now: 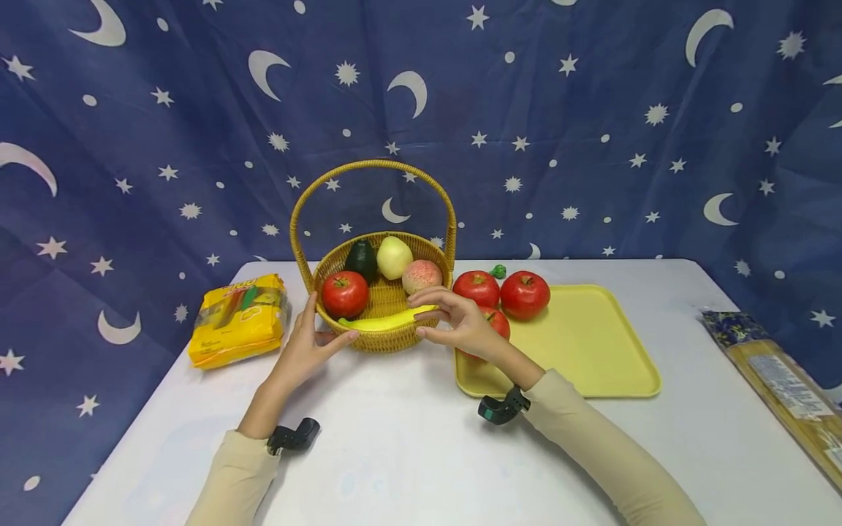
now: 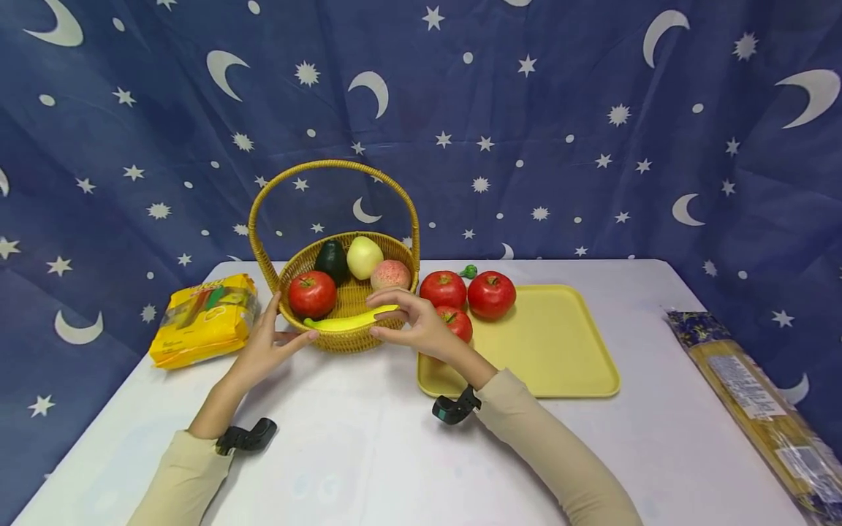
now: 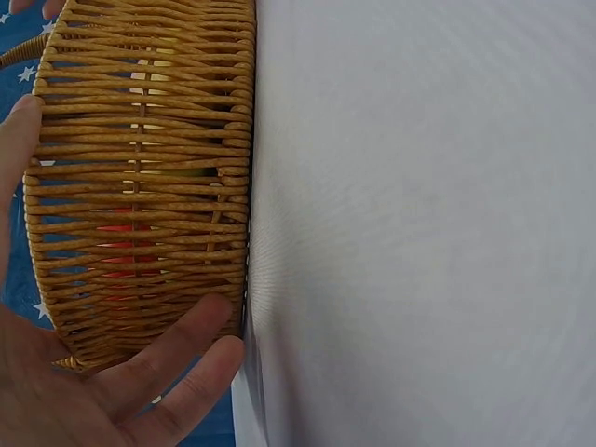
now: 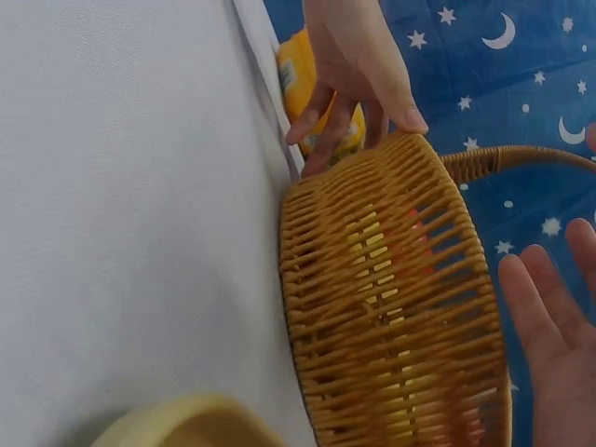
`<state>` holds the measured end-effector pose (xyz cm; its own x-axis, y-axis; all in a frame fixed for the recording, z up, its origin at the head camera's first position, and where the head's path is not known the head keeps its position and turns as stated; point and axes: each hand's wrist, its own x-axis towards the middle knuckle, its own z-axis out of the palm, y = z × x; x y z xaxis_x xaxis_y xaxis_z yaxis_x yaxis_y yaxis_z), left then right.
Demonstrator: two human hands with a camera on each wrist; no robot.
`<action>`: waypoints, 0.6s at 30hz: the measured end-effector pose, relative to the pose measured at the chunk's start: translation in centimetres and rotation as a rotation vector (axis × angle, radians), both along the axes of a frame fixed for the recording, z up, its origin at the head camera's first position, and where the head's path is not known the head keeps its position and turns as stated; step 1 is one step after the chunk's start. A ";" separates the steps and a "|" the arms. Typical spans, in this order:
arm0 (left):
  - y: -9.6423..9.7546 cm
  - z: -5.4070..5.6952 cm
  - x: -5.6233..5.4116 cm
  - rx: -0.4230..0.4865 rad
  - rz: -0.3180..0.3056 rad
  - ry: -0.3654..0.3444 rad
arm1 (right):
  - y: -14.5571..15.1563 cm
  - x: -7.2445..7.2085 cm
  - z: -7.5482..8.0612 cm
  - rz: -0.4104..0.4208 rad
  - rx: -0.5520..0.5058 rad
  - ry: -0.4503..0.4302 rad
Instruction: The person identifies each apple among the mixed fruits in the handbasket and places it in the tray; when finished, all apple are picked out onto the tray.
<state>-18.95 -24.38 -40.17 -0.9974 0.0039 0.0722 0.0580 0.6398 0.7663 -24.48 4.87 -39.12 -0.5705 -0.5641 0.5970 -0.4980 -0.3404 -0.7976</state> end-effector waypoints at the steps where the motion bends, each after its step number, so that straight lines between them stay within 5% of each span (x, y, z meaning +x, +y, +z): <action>1: 0.0 0.0 0.0 0.001 0.000 -0.001 | -0.2 0.0 0.0 0.001 0.005 -0.002; 18: -0.1 -0.2 -0.3 0.008 -0.002 -0.010 | -3.4 -1.5 0.8 -0.033 0.126 -0.049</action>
